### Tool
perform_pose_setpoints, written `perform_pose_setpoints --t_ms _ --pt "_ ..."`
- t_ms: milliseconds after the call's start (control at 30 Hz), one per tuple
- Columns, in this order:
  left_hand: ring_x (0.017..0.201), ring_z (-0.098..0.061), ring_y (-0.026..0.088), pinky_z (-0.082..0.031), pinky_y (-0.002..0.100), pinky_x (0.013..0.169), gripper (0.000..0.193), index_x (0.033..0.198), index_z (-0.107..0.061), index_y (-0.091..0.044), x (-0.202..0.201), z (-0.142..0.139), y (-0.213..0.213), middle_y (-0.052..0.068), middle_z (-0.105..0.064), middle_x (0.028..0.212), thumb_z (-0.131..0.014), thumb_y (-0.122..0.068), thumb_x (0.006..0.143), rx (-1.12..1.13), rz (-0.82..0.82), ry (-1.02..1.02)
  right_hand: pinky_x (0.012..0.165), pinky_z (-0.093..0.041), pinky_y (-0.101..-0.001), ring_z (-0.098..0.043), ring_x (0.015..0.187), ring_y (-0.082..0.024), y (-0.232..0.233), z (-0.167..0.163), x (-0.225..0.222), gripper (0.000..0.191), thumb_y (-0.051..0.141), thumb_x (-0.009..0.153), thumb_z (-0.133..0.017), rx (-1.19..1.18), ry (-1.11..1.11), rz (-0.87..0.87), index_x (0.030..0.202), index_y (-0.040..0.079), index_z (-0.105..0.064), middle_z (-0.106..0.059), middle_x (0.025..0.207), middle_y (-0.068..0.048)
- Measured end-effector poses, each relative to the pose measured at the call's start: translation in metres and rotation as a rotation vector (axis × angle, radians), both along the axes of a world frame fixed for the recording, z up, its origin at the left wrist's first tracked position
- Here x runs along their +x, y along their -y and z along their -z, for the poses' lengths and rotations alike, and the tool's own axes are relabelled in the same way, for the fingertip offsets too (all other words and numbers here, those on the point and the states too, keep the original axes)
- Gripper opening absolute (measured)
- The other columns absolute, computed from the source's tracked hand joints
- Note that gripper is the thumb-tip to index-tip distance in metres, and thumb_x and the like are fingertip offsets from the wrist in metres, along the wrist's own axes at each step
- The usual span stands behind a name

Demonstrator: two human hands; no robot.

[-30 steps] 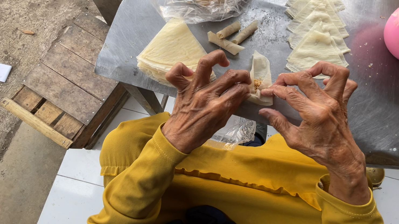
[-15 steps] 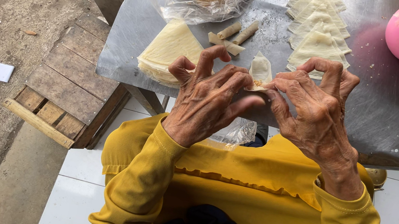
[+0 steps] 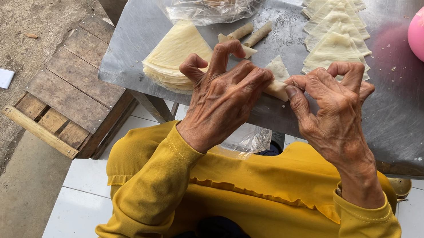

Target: The person repeatedly scoops a brown filling onto thin square wrappers, folds them into triangles, and rolls them into cylindrical spring rolls. Completed rolls are placed on the metal table beside a stack of wrappers and a pink bowl of filling.

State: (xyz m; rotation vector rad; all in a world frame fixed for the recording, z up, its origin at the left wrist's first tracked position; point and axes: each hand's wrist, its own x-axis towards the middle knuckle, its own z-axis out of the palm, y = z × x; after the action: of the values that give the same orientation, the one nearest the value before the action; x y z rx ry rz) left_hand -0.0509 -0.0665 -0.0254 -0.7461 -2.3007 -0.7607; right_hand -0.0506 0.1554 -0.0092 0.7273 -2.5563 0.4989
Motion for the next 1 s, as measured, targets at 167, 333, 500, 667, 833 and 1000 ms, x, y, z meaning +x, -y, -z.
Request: perform_pose_setpoints --t_ms 167,333,500,667,833,1000 --pt "0.13 -0.04 0.03 -0.031 0.051 0.096 0.022 0.109 -0.066 -0.018 0.001 -0.004 -0.002 -0.003 -0.065 0.107 -0.07 -0.009 0.089 -0.024 -0.013 0.02 0.099 -0.024 -0.045 -0.045 0.114 -0.021 -0.002 0.001 -0.005 0.015 0.03 0.097 -0.078 -0.028 0.045 -0.004 0.109 0.02 -0.078 -0.073 0.103 0.007" --pt "0.123 -0.042 0.03 -0.028 0.052 0.089 0.021 0.104 -0.067 -0.019 0.0 -0.006 -0.002 -0.004 -0.064 0.101 -0.071 -0.01 0.085 -0.059 -0.049 0.033 0.101 -0.024 -0.0463 -0.046 0.116 -0.02 0.0 -0.001 -0.008 0.024 0.029 0.092 -0.081 -0.066 0.116 0.015 0.114 0.02 -0.074 -0.071 0.093 0.012" --pt "0.124 -0.043 0.028 -0.028 0.052 0.094 0.019 0.109 -0.066 -0.019 0.0 -0.007 -0.002 -0.006 -0.064 0.105 -0.07 -0.011 0.092 -0.023 -0.047 0.053 0.101 -0.024 -0.0457 -0.044 0.114 -0.02 0.003 -0.005 -0.006 0.018 0.029 0.091 -0.083 -0.067 0.087 0.02 0.106 0.023 -0.074 -0.07 0.094 0.012" --pt "0.124 -0.042 0.029 -0.027 0.052 0.092 0.021 0.106 -0.067 -0.021 0.002 -0.011 -0.002 -0.005 -0.064 0.11 -0.07 -0.012 0.087 -0.048 -0.069 0.02 0.099 -0.023 -0.045 -0.044 0.116 -0.02 0.005 -0.007 -0.004 0.015 0.031 0.093 -0.083 -0.028 0.025 -0.002 0.107 0.027 -0.076 -0.071 0.103 0.013" --pt "0.121 -0.043 0.03 -0.026 0.054 0.091 0.024 0.102 -0.067 -0.019 0.004 -0.012 0.005 -0.002 -0.064 0.111 -0.077 -0.024 0.081 -0.017 0.038 0.045 0.103 -0.023 -0.0428 -0.044 0.118 -0.019 0.004 -0.009 0.0 0.01 0.031 0.103 -0.08 0.124 -0.127 -0.027 0.111 0.025 -0.078 -0.074 0.116 0.012" --pt "0.123 -0.045 0.03 -0.033 0.049 0.098 0.015 0.105 -0.067 -0.021 0.0 -0.009 0.007 -0.004 -0.064 0.114 -0.076 -0.02 0.093 -0.04 0.043 0.017 0.103 -0.022 -0.0477 -0.044 0.122 -0.023 0.005 -0.015 0.005 0.023 0.04 0.097 -0.082 0.179 -0.191 -0.047 0.11 0.021 -0.078 -0.073 0.115 0.009"
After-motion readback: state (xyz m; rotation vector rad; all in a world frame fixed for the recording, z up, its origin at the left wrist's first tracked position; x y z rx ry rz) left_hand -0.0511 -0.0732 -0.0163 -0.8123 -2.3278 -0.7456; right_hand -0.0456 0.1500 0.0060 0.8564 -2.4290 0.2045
